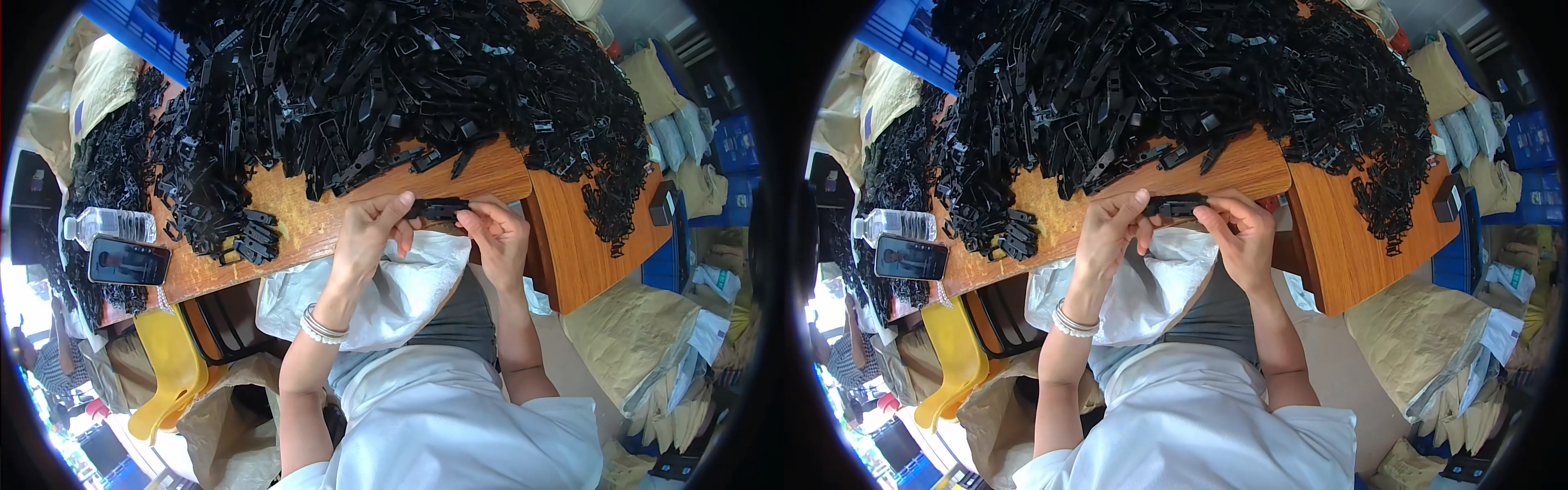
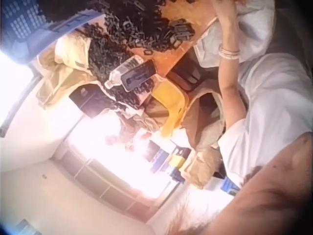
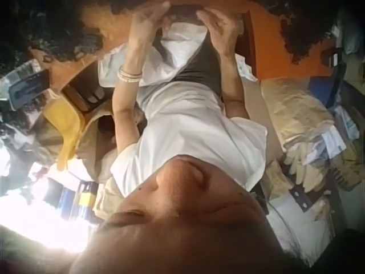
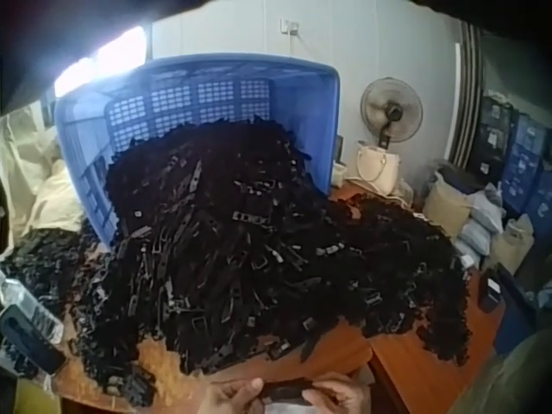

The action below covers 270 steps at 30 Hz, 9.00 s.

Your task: Assembling small black plastic components by snapping them together manually.

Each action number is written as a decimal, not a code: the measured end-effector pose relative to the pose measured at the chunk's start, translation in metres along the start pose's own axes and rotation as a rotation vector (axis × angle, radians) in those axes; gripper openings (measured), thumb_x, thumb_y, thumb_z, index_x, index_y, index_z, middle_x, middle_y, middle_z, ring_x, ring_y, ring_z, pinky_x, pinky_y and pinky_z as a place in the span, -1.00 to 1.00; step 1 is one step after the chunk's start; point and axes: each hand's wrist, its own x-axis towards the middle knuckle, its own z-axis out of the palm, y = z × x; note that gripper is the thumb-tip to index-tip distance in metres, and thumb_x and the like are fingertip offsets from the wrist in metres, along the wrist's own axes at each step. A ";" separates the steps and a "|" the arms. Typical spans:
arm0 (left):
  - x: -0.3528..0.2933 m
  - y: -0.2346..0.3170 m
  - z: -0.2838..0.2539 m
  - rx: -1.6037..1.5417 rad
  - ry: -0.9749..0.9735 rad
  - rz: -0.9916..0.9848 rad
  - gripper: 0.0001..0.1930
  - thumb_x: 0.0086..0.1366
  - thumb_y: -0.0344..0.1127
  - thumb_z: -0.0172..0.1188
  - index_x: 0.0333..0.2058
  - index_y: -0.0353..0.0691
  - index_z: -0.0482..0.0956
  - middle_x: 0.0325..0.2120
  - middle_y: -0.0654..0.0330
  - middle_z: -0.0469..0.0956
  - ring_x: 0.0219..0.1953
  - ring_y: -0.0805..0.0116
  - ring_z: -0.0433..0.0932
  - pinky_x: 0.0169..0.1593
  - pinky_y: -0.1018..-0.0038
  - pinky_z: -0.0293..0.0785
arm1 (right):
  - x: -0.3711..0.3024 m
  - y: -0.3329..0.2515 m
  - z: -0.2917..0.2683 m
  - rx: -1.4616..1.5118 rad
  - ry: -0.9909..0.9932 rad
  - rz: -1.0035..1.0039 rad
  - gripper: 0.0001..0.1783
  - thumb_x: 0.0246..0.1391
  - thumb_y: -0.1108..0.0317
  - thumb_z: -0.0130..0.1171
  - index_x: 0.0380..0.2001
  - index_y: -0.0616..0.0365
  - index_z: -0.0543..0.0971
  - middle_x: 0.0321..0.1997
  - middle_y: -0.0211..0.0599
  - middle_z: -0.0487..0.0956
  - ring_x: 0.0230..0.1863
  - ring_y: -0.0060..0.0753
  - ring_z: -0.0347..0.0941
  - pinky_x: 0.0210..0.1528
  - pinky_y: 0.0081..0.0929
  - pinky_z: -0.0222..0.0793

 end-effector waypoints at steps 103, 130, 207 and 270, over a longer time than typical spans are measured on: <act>0.003 0.105 -0.158 1.268 0.757 0.779 -0.91 0.07 -0.56 0.06 -0.44 -0.37 0.53 -0.50 0.07 0.50 -0.47 0.21 0.51 -0.34 0.41 0.41 | -0.022 -0.010 0.018 -0.207 -0.606 -0.059 -0.85 -0.08 0.59 0.15 -0.36 0.31 0.58 -0.49 -0.25 0.53 -0.47 -0.44 0.47 -0.43 -0.59 0.35; -0.024 0.080 -0.098 0.608 0.440 0.715 -0.91 0.13 -0.59 0.12 -0.35 -0.40 0.48 -0.22 0.17 0.47 -0.35 0.55 0.47 -0.27 0.66 0.39 | 0.031 0.018 -0.017 -0.635 0.243 -0.276 -0.87 0.05 0.52 0.08 -0.31 0.25 0.55 -0.39 -0.31 0.46 -0.49 -0.55 0.34 -0.50 -0.63 0.22; -0.031 0.001 0.002 -0.543 -0.208 -0.043 -0.61 0.31 -0.32 -0.10 0.00 -0.51 0.22 -0.41 -0.04 0.47 -0.57 0.30 0.51 -0.52 0.58 0.44 | 0.014 -0.035 0.017 -0.666 -0.379 -0.859 -0.72 -0.28 0.44 0.29 -0.38 0.21 0.53 -0.08 -0.22 0.46 -0.23 -0.22 0.44 -0.31 -0.40 0.32; -0.042 -0.017 -0.018 0.145 0.354 0.403 -0.78 0.26 -0.30 0.09 -0.42 -0.38 0.48 -0.62 0.24 0.53 -0.62 0.62 0.43 -0.58 0.67 0.31 | -0.003 -0.007 0.027 0.345 -0.203 0.161 -0.87 0.05 0.47 0.09 -0.35 0.32 0.54 -0.42 -0.25 0.54 -0.50 -0.48 0.46 -0.54 -0.64 0.25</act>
